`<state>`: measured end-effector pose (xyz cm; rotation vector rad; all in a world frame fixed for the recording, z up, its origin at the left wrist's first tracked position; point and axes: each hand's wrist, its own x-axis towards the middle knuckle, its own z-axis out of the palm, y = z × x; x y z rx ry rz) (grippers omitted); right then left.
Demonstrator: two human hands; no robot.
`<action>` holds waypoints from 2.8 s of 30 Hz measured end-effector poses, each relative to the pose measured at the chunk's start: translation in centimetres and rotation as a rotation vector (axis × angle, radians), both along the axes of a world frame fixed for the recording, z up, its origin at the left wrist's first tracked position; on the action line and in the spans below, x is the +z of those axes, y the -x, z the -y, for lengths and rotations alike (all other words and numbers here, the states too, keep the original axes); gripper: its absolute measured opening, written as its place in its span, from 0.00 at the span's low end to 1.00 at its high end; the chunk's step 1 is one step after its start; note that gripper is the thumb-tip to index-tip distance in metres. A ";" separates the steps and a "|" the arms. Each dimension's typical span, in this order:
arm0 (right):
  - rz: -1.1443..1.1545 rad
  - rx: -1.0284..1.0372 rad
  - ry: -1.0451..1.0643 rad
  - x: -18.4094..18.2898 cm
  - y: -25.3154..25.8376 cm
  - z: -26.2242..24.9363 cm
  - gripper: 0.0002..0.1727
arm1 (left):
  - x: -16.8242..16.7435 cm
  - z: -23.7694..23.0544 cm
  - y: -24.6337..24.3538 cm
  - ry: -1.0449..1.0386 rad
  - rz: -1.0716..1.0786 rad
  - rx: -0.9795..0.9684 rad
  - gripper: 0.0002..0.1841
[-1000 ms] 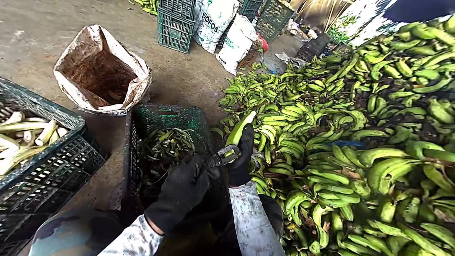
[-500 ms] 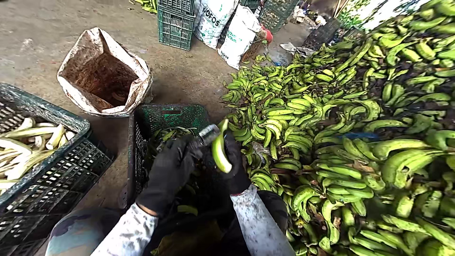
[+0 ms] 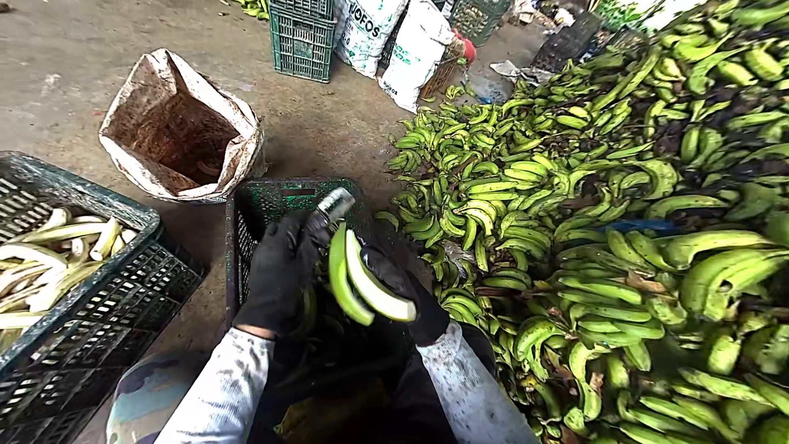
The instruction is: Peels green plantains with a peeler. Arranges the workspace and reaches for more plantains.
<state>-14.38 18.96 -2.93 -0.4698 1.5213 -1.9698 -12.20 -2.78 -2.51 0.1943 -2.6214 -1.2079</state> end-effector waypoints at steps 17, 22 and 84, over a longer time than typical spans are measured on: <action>-0.159 -0.682 0.180 3.6 2.2 1.5 0.19 | -0.4 -4.5 -2.7 0.074 -0.278 -0.108 0.27; -0.340 -0.164 -0.151 3.5 0.9 -0.9 0.21 | 1.1 -0.6 0.2 0.185 -0.177 -0.176 0.24; -0.149 -0.391 -0.100 -3.6 1.1 -2.2 0.19 | -3.7 -5.2 -0.5 -0.281 0.247 -0.173 0.22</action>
